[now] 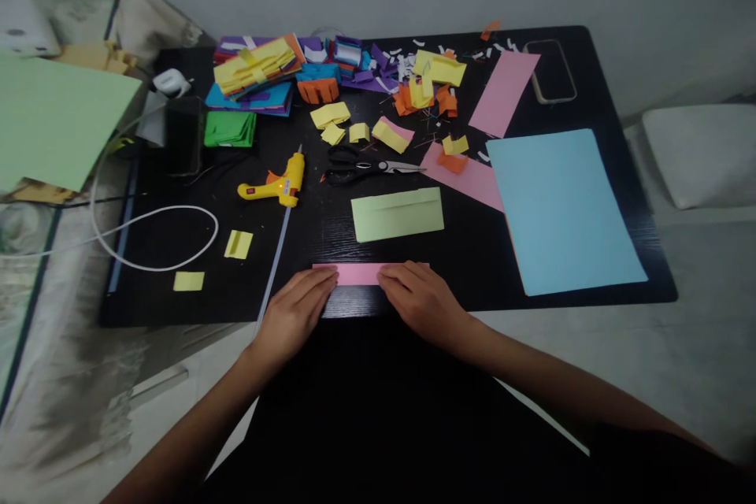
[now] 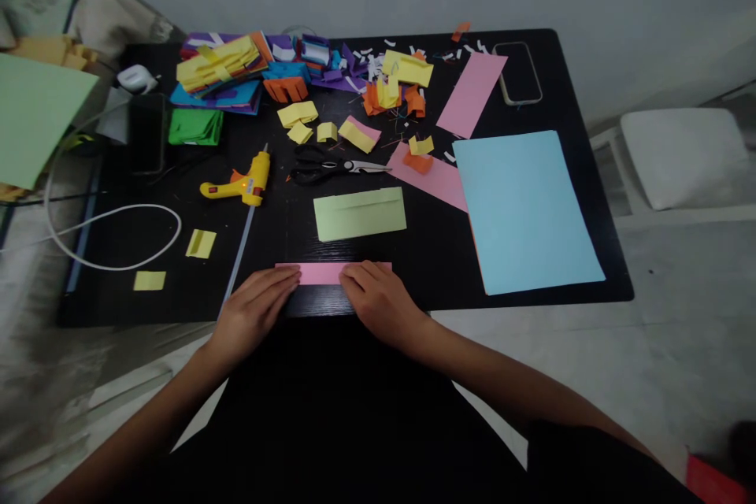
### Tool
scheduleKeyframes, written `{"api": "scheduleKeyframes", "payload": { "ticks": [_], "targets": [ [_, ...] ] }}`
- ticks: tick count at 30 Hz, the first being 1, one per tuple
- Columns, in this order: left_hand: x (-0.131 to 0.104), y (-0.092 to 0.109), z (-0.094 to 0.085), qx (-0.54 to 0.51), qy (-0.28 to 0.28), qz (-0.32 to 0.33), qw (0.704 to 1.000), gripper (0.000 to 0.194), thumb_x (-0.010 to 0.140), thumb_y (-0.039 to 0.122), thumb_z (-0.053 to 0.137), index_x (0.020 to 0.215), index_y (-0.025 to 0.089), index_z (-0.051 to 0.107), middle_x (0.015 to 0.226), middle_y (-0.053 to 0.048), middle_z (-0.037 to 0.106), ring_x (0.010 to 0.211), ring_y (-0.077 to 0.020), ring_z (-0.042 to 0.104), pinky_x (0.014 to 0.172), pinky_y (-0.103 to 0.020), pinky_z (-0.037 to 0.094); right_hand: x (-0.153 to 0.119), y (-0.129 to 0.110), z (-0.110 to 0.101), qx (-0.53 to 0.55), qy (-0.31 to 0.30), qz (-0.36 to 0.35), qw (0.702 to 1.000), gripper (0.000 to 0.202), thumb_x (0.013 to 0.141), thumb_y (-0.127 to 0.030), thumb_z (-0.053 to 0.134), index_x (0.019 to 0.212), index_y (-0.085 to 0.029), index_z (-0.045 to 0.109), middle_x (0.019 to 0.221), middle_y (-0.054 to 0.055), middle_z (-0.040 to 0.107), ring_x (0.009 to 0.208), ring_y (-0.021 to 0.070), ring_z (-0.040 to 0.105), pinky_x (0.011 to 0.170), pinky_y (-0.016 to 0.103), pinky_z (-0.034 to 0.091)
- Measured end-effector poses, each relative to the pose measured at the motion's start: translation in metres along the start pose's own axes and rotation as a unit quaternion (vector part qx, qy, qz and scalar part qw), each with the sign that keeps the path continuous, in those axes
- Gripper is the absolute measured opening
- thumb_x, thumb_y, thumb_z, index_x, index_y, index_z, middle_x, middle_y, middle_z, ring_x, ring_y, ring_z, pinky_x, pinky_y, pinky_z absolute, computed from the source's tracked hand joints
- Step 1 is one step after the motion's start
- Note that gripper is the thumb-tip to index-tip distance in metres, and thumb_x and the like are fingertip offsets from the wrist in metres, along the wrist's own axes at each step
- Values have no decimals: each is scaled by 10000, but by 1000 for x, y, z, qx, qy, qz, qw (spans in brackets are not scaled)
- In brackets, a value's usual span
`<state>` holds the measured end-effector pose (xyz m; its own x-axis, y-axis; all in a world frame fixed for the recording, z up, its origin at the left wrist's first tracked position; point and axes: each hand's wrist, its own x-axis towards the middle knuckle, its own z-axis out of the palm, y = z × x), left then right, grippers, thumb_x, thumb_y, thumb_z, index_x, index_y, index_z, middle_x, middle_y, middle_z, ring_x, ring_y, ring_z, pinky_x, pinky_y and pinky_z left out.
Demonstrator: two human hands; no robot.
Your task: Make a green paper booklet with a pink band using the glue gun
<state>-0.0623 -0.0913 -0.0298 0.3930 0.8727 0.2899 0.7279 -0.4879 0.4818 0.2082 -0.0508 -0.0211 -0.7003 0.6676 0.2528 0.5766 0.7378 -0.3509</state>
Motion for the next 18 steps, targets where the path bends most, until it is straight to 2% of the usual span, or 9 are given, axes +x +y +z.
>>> {"api": "scheduleKeyframes", "payload": {
  "ticks": [6, 12, 18],
  "targets": [
    [-3, 4, -2, 18, -20, -8, 1000, 437, 1030, 94, 536, 1412, 255, 672, 1270, -93, 758, 1161, -245, 722, 991, -432, 636, -3, 0, 7, 7, 18, 6, 1000, 267, 1003, -22, 540, 1134, -139, 741, 1104, 120, 786, 952, 246, 693, 854, 398, 584],
    [-8, 12, 0, 57, -4, 40, 998, 414, 988, 23, 535, 1323, 194, 709, 1205, -118, 764, 1148, -261, 721, 953, -419, 637, -10, -4, 6, 17, 40, 0, 999, 265, 1006, -26, 541, 1140, -130, 744, 1092, 122, 790, 991, 247, 720, 896, 399, 611],
    [-18, 23, 9, 38, 18, 75, 996, 388, 964, 88, 654, 1337, 191, 685, 1222, -101, 797, 1145, -241, 750, 961, -384, 609, -27, -13, 7, 44, 80, -1, 996, 161, 1029, -191, 647, 1141, -163, 759, 1043, 111, 798, 986, 243, 745, 874, 393, 620]
  ]
}}
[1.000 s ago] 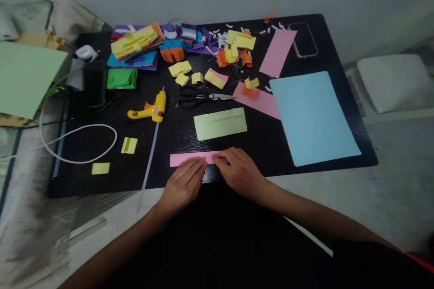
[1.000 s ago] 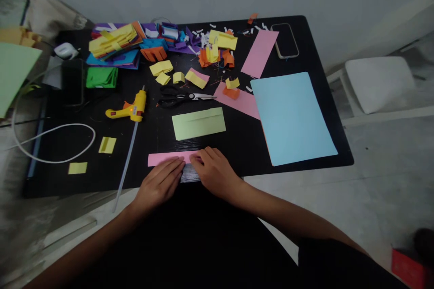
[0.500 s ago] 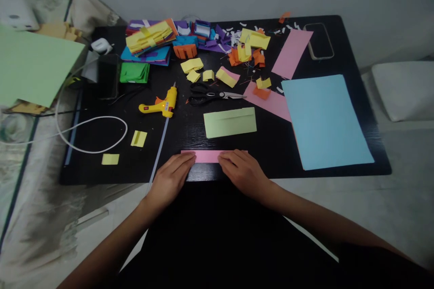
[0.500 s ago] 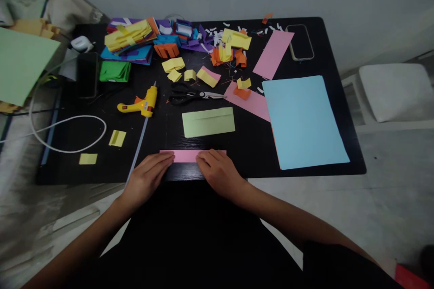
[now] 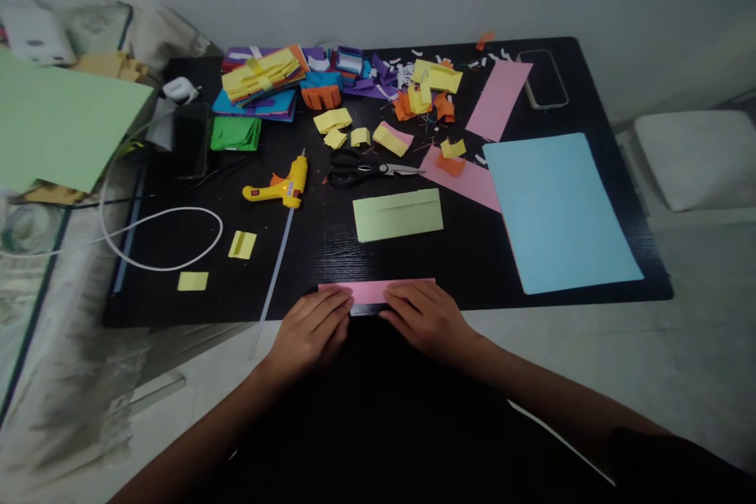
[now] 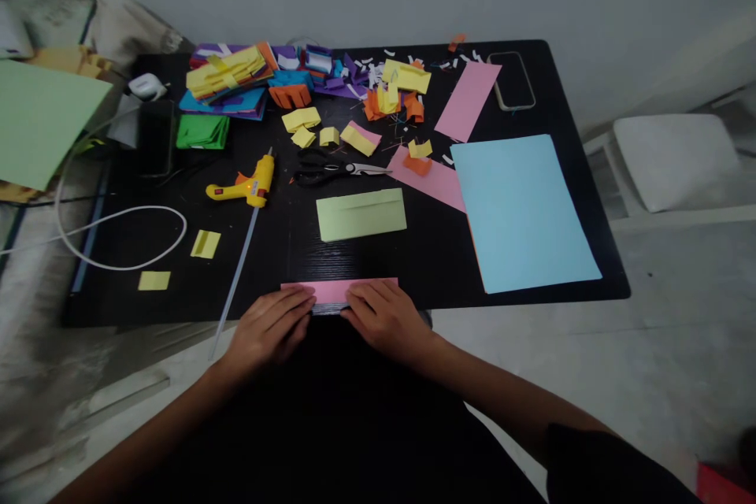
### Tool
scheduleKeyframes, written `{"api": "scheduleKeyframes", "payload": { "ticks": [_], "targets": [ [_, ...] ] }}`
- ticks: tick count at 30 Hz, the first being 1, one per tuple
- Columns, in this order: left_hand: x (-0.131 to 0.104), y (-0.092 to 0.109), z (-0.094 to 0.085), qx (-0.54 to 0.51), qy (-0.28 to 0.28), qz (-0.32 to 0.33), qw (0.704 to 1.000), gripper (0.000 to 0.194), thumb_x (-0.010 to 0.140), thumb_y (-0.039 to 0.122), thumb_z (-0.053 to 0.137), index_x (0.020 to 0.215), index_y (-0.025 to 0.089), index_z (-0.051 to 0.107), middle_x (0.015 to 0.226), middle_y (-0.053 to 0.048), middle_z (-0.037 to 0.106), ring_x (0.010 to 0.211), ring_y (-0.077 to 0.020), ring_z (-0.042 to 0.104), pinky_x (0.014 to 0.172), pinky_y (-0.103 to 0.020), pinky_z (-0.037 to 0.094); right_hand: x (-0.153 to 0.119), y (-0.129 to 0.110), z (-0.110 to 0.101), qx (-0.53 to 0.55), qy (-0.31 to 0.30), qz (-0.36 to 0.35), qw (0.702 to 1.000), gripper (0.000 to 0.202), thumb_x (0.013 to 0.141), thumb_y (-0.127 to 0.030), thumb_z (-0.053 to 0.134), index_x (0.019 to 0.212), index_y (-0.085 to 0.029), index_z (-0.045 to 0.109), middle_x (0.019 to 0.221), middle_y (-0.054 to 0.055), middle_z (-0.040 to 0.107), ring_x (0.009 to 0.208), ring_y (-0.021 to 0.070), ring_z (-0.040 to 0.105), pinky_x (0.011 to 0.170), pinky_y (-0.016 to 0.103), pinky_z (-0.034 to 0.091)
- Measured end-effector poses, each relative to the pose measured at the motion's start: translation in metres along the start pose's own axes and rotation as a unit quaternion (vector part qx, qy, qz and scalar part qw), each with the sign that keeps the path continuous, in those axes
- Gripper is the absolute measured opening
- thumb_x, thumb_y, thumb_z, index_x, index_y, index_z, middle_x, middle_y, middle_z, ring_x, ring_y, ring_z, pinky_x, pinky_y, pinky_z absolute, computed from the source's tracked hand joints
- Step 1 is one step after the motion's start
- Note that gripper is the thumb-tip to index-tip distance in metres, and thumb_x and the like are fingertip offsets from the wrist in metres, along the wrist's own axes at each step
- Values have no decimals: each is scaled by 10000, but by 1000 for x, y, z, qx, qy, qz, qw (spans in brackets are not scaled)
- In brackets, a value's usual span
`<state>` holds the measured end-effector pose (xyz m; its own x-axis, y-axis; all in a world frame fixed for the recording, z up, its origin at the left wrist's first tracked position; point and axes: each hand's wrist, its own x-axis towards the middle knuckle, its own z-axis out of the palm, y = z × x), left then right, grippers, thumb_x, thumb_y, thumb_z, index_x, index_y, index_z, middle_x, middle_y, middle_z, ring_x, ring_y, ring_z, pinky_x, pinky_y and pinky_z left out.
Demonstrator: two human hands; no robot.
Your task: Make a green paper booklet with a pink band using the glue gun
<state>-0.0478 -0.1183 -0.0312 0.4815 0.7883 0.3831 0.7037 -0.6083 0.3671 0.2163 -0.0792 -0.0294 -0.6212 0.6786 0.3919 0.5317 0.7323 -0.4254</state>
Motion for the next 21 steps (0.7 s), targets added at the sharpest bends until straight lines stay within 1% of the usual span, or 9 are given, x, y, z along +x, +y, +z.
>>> {"api": "scheduleKeyframes", "payload": {
  "ticks": [3, 7, 11, 14, 18, 21],
  "targets": [
    [-7, 5, 4, -5, 16, 3, 1000, 336, 958, 123, 711, 1289, 177, 692, 1201, -92, 808, 1118, -226, 756, 959, -370, 593, -14, -1, 2, 14, 6, 1, 1000, 182, 1009, -182, 682, 1174, -191, 758, 1042, 84, 801, 992, 235, 746, 866, 389, 611],
    [-17, 6, 7, -6, 6, 1, 1000, 300, 1005, 124, 652, 1293, 198, 694, 1226, -70, 803, 1148, -227, 735, 955, -375, 563, -27, -2, 5, 4, 5, -6, 1000, 222, 1018, -120, 626, 1175, -202, 760, 1077, 82, 805, 1003, 238, 736, 832, 394, 594],
    [-19, 4, 6, 0, 2, 6, 1000, 333, 1040, 135, 588, 1348, 219, 682, 1235, -63, 797, 1147, -238, 721, 955, -391, 546, -27, -5, 6, 2, 33, -5, 999, 217, 1029, -106, 602, 1159, -176, 761, 1074, 87, 804, 1015, 232, 726, 866, 391, 595],
    [-16, 3, 6, 11, 11, 16, 1000, 314, 1058, 159, 559, 1333, 223, 697, 1199, -68, 800, 1116, -243, 723, 933, -395, 555, -25, -6, 8, 7, 47, 1, 999, 209, 1031, -115, 609, 1163, -168, 762, 1113, 95, 804, 1071, 238, 725, 913, 407, 604],
    [-12, 6, 10, 12, 22, 27, 999, 300, 1027, 123, 606, 1300, 192, 707, 1216, -80, 794, 1156, -246, 721, 970, -406, 577, -25, -7, 11, 11, 72, -15, 997, 239, 1036, -101, 592, 1187, -166, 765, 1169, 98, 810, 1150, 243, 724, 969, 422, 618],
    [-10, 10, 14, 11, 39, 28, 999, 295, 985, 87, 664, 1263, 170, 716, 1205, -76, 803, 1153, -235, 732, 991, -399, 585, -27, -7, 14, 16, 89, -16, 996, 234, 1030, -92, 604, 1177, -158, 774, 1147, 91, 821, 1134, 238, 737, 969, 413, 631]
  ]
}}
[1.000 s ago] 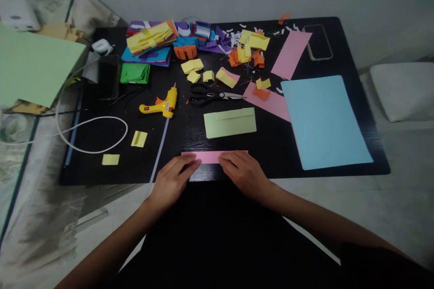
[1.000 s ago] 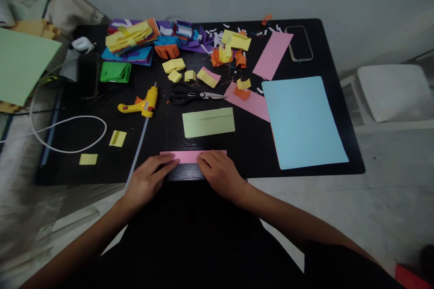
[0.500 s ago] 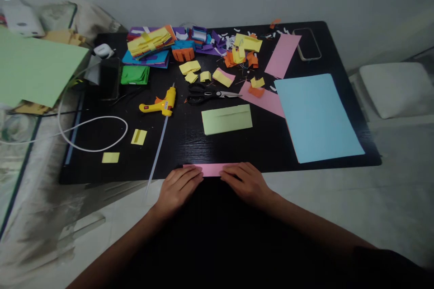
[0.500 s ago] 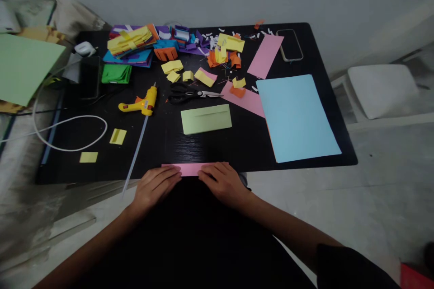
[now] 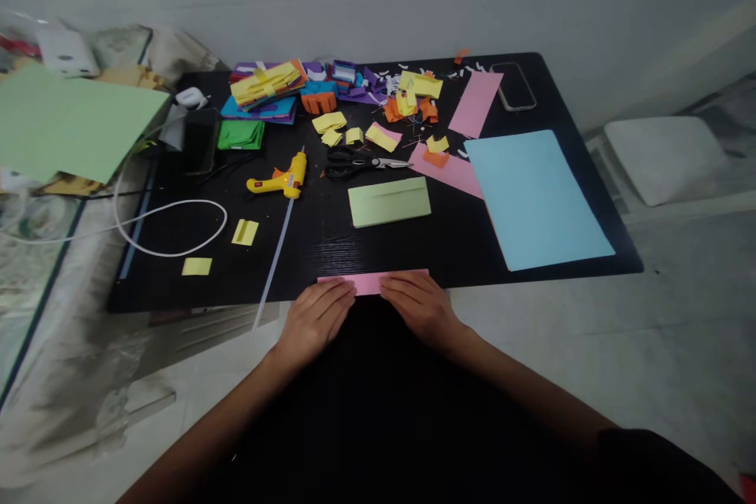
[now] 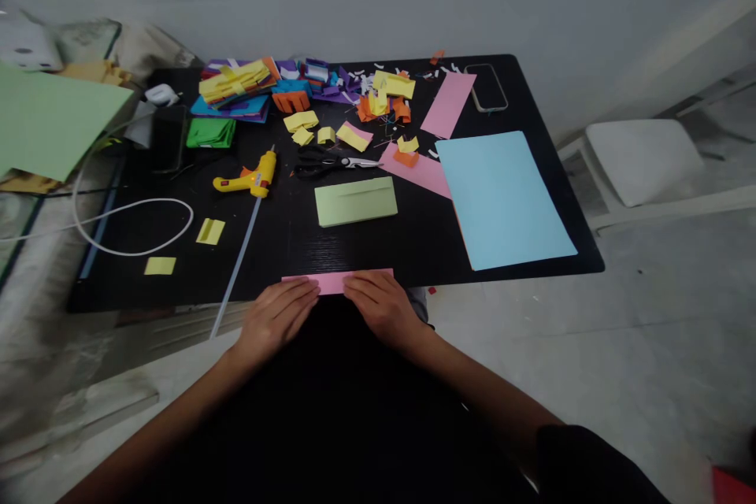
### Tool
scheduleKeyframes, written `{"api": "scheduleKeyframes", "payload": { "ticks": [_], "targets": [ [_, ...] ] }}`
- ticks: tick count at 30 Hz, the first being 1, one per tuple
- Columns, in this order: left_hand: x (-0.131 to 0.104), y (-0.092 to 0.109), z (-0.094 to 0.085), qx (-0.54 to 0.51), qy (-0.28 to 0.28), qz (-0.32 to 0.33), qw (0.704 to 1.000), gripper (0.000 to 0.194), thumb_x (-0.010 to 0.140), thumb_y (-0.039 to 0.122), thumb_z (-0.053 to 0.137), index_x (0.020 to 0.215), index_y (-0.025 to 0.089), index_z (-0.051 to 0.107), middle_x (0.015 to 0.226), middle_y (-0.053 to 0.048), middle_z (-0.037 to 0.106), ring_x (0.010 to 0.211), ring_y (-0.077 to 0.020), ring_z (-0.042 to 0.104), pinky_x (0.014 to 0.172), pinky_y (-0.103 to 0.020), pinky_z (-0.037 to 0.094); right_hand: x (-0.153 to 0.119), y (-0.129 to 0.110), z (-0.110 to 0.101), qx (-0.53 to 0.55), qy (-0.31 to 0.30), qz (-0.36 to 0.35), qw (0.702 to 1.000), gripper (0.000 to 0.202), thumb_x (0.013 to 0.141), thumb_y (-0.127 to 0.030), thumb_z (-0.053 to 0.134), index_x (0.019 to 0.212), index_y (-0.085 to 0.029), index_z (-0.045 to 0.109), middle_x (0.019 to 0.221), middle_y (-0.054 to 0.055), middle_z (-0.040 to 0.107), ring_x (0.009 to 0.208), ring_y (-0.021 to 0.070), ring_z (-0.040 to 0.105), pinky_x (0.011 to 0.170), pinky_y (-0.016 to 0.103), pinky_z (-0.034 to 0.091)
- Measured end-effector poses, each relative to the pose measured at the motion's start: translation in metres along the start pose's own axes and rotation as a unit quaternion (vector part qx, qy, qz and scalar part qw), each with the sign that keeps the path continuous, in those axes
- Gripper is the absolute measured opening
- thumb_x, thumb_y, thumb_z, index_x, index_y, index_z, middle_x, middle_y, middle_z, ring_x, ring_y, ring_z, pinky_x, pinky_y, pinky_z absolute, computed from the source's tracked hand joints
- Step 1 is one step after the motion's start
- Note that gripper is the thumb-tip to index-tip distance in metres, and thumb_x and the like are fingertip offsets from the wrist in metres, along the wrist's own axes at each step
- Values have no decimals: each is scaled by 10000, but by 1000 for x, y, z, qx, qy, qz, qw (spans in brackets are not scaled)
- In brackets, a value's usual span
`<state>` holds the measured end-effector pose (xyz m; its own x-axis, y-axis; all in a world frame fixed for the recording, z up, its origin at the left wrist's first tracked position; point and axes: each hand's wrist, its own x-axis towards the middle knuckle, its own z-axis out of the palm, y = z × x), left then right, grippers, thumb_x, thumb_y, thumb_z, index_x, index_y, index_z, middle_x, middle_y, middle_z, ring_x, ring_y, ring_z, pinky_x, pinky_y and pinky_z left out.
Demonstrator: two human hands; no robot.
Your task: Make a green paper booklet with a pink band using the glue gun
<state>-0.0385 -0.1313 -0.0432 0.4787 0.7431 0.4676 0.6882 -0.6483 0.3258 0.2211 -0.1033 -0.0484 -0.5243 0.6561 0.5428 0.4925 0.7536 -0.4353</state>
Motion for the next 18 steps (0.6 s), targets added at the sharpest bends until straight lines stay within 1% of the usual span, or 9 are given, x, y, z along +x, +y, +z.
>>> {"api": "scheduleKeyframes", "payload": {
  "ticks": [3, 7, 11, 14, 18],
  "targets": [
    [-1, 1, 4, 10, 15, -5, 1000, 267, 973, 104, 693, 1229, 172, 729, 1171, -65, 815, 1114, -230, 745, 963, -394, 592, -2, 0, 1, 5, 9, 0, 1000, 230, 1021, -88, 617, 1167, -157, 780, 1136, 90, 825, 1119, 237, 745, 961, 416, 637],
    [-5, -2, 7, 12, 22, -2, 1000, 259, 987, 123, 681, 1233, 180, 736, 1169, -60, 819, 1098, -220, 750, 952, -381, 588, -3, 1, 2, 7, 16, -2, 1000, 212, 1013, -98, 637, 1149, -150, 790, 1131, 100, 826, 1105, 238, 755, 968, 411, 633],
    [-8, -4, 9, 16, 24, 3, 1000, 271, 1013, 122, 640, 1257, 197, 732, 1184, -56, 818, 1090, -209, 754, 945, -369, 580, -3, 1, 3, -2, 28, -9, 1000, 213, 1014, -97, 635, 1140, -161, 795, 1120, 91, 831, 1083, 229, 765, 960, 394, 633],
    [-8, -4, 9, 15, 24, 9, 1000, 289, 1019, 120, 627, 1280, 197, 724, 1195, -60, 815, 1097, -208, 755, 937, -366, 575, -2, 1, 3, -9, 25, -13, 1000, 228, 1024, -99, 615, 1138, -180, 796, 1110, 78, 833, 1068, 223, 769, 949, 395, 633],
    [-9, -4, 10, 15, 27, 7, 999, 318, 1020, 121, 616, 1307, 213, 719, 1187, -53, 818, 1096, -198, 757, 942, -354, 571, 0, 1, 2, -10, 24, -16, 1000, 211, 1024, -98, 614, 1121, -163, 791, 1095, 84, 832, 1045, 222, 771, 937, 386, 627]
  ]
}}
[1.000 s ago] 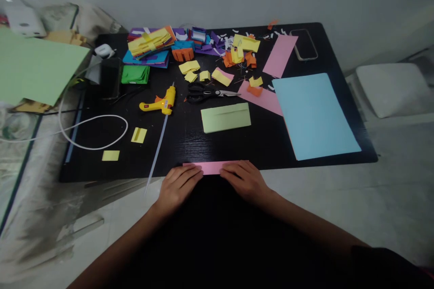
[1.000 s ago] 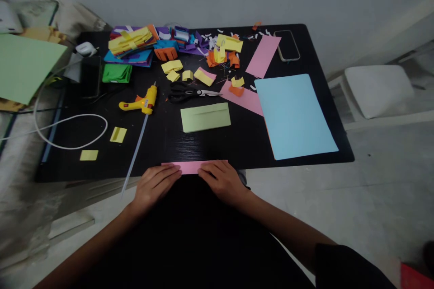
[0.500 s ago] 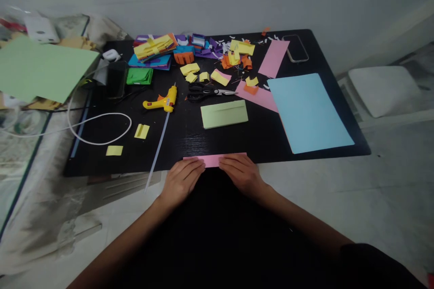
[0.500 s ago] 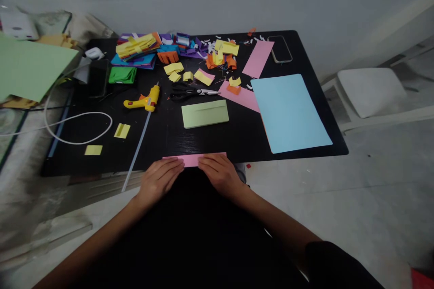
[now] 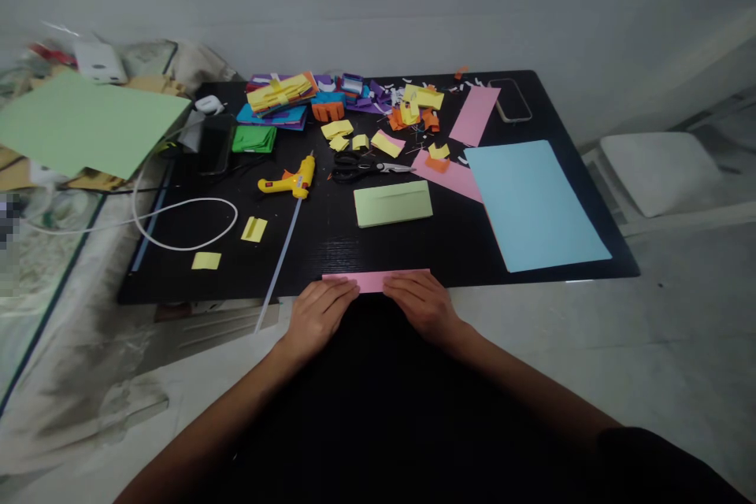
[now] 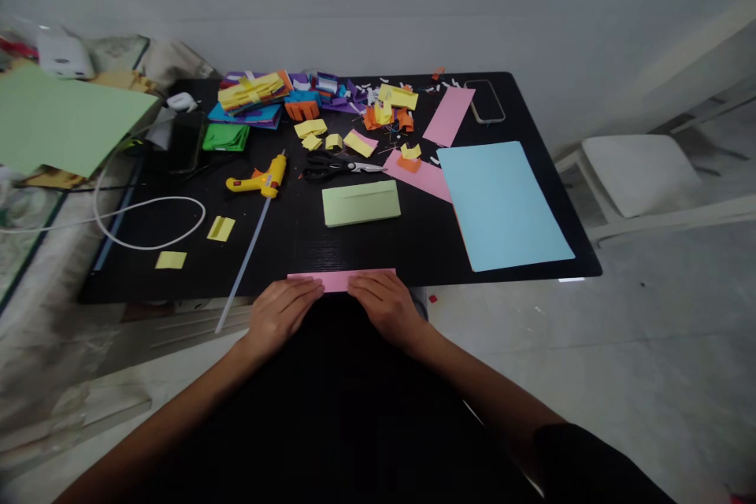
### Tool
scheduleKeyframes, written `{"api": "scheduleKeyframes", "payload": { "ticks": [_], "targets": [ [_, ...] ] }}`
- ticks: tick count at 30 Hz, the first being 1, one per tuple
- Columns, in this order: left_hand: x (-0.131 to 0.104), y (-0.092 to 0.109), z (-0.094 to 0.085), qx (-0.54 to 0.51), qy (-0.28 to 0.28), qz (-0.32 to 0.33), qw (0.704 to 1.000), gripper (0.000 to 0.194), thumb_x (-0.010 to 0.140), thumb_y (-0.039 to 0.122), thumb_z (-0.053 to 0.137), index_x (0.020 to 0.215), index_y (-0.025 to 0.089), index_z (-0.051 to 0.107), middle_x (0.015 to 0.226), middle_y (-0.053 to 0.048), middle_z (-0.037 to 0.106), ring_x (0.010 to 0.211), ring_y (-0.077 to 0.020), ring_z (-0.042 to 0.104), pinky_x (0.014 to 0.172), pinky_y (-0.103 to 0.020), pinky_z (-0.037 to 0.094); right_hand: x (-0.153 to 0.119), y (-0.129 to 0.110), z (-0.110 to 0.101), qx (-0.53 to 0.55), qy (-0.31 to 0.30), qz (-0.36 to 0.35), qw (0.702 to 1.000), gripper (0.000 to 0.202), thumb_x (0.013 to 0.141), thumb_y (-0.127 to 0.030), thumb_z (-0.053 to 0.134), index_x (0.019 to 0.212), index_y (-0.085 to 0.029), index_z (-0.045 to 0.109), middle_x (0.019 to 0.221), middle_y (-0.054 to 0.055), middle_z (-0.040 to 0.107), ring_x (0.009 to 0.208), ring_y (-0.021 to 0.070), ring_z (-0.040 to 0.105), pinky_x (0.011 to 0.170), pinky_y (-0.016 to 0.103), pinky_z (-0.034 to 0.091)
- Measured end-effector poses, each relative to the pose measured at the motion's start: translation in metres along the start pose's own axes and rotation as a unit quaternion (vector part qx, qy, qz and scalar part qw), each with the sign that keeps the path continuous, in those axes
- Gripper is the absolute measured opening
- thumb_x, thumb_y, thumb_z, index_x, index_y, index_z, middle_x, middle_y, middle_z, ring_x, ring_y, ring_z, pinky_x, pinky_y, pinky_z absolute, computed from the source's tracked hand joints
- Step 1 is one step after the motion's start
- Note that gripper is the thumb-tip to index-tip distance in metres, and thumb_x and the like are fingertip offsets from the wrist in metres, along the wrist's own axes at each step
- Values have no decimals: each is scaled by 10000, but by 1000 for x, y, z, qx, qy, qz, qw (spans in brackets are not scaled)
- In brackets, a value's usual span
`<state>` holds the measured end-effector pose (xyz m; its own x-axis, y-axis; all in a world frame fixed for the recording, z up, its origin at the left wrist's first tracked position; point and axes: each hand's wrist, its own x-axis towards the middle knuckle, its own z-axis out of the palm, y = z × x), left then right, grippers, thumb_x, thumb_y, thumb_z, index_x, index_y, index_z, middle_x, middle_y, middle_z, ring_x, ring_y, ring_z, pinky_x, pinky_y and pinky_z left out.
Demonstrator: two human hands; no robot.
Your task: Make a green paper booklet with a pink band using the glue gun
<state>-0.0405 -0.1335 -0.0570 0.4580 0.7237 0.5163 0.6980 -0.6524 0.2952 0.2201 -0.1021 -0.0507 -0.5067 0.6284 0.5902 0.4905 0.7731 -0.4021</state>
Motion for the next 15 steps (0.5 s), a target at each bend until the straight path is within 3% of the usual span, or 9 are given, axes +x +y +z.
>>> {"api": "scheduleKeyframes", "payload": {
  "ticks": [7, 11, 15],
  "targets": [
    [5, 6, -3, 46, -22, -10, 999, 264, 1028, 126, 598, 1236, 194, 745, 1142, -59, 812, 1060, -203, 738, 889, -335, 557, 1, -1, 0, -9, -20, 8, 1000, 209, 1050, -114, 586, 1112, -166, 778, 1091, 80, 816, 1032, 212, 743, 930, 373, 597],
    [7, 13, -4, 106, -97, -39, 989, 423, 1057, 126, 498, 1449, 202, 636, 1128, -90, 783, 988, -225, 713, 840, -362, 541, 2, -4, 1, -57, -87, 38, 994, 297, 1065, -114, 538, 1298, -132, 722, 1142, 118, 766, 972, 225, 678, 885, 386, 575],
    [5, 16, 4, 148, -116, -25, 982, 432, 1051, 98, 445, 1428, 164, 645, 1080, -125, 762, 956, -245, 698, 788, -369, 515, 2, -7, 4, -115, -140, 54, 982, 403, 1082, -110, 453, 1430, -149, 652, 1137, 145, 716, 974, 252, 622, 876, 412, 553]
  ]
}}
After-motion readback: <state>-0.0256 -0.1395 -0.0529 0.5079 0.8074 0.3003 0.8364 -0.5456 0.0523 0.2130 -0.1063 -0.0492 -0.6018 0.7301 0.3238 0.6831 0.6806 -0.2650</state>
